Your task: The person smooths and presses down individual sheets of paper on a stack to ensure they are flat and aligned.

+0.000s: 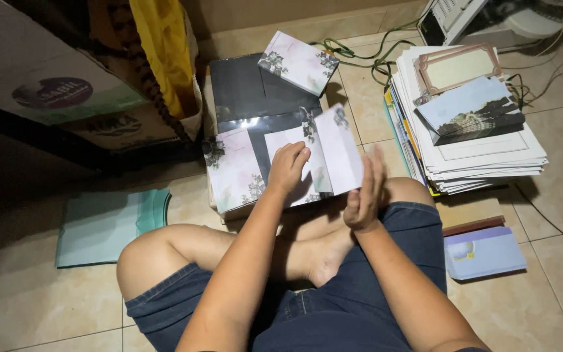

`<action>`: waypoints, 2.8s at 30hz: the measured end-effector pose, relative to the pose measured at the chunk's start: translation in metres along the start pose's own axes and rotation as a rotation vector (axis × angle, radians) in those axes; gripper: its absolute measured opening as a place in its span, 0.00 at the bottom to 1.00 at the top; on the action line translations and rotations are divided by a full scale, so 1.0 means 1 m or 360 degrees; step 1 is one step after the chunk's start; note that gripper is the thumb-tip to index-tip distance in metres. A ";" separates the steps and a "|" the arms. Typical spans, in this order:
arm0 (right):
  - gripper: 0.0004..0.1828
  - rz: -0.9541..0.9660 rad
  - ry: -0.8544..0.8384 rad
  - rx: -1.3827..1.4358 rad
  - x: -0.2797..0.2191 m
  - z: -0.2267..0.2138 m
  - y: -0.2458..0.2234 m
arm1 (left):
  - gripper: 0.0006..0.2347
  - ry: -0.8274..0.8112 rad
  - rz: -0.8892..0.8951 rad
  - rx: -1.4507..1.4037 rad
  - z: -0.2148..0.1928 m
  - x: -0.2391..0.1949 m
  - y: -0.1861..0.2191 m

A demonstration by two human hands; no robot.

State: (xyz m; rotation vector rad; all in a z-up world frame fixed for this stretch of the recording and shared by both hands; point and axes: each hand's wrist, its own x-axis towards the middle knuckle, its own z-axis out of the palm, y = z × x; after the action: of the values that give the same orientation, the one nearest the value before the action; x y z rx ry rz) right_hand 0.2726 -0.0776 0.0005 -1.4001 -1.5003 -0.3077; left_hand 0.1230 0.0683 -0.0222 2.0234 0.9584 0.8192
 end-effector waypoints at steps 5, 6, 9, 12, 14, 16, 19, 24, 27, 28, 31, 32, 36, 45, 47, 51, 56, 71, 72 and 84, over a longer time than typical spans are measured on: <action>0.32 0.0014 -0.0362 -0.0052 0.004 0.007 -0.003 | 0.21 0.0182 0.0052 -0.0561 0.002 -0.007 -0.010; 0.29 0.0097 -0.0552 0.0216 0.008 0.010 -0.007 | 0.25 0.0254 0.0058 -0.0834 0.002 -0.006 -0.013; 0.32 0.0204 -0.1109 0.0035 0.009 0.015 -0.004 | 0.23 0.0407 0.0042 -0.1384 0.014 -0.007 -0.020; 0.33 0.0167 -0.1297 -0.0270 0.018 0.016 -0.013 | 0.25 0.0434 -0.0211 -0.1924 0.013 0.003 -0.073; 0.33 0.0165 -0.1330 -0.0348 0.017 0.017 -0.015 | 0.25 0.0488 -0.0284 -0.1614 -0.008 0.000 -0.031; 0.32 0.0167 -0.1358 -0.0424 0.017 0.018 -0.016 | 0.26 0.0532 -0.0354 -0.1297 -0.026 -0.003 -0.002; 0.31 0.0175 -0.1358 -0.0458 0.015 0.020 -0.017 | 0.32 0.0604 -0.0210 0.0163 -0.035 -0.006 0.021; 0.30 0.0102 -0.1332 -0.0481 0.013 0.021 -0.016 | 0.21 0.0056 -0.0034 0.1080 0.007 0.001 0.003; 0.29 0.0120 -0.1439 -0.0317 0.006 0.015 -0.013 | 0.25 0.0031 -0.0029 0.1105 0.019 0.002 -0.006; 0.29 0.0121 -0.1442 -0.0316 0.006 0.013 -0.016 | 0.25 0.0030 -0.0032 0.1105 0.017 0.000 -0.006; 0.32 0.0175 -0.1511 -0.0271 0.018 0.018 -0.017 | 0.25 0.0045 -0.0015 0.1118 0.012 0.002 -0.006; 0.32 0.0221 -0.1505 -0.0283 0.023 0.024 -0.016 | 0.26 0.0013 -0.0029 0.1125 0.012 -0.001 -0.004; 0.31 0.0171 -0.1450 -0.0387 0.034 0.052 0.004 | 0.24 -0.0013 -0.0080 0.1088 0.017 -0.001 -0.009; 0.30 0.0337 -0.1585 -0.0350 0.036 0.021 -0.035 | 0.26 -0.0027 -0.0110 0.1070 0.016 0.000 -0.006; 0.30 0.0311 -0.1559 -0.0389 0.040 0.039 -0.019 | 0.26 -0.0016 -0.0100 0.1065 0.018 -0.003 -0.006; 0.30 0.0202 -0.1464 -0.0527 0.062 0.075 0.006 | 0.26 -0.0100 -0.0130 0.1140 0.008 -0.001 0.008; 0.30 0.0280 -0.1508 -0.0508 0.053 0.053 -0.013 | 0.27 -0.0276 -0.0280 0.1235 0.011 0.018 0.007; 0.30 0.0299 -0.1598 -0.0482 0.053 0.046 -0.015 | 0.26 -0.0175 -0.0172 0.1084 0.015 -0.002 0.007; 0.30 0.0337 -0.1620 -0.0445 0.052 0.038 -0.018 | 0.25 -0.0134 -0.0171 0.1043 0.018 0.003 0.005; 0.31 0.0234 -0.1570 -0.0517 0.063 0.065 0.002 | 0.28 -0.0235 -0.0232 0.1065 0.008 0.000 0.019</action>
State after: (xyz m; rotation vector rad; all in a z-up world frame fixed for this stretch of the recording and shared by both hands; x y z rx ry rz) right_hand 0.2545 0.0097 0.0199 -2.0682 -2.1656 0.3084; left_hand 0.1361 0.0575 -0.0110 2.4815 1.4022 0.2720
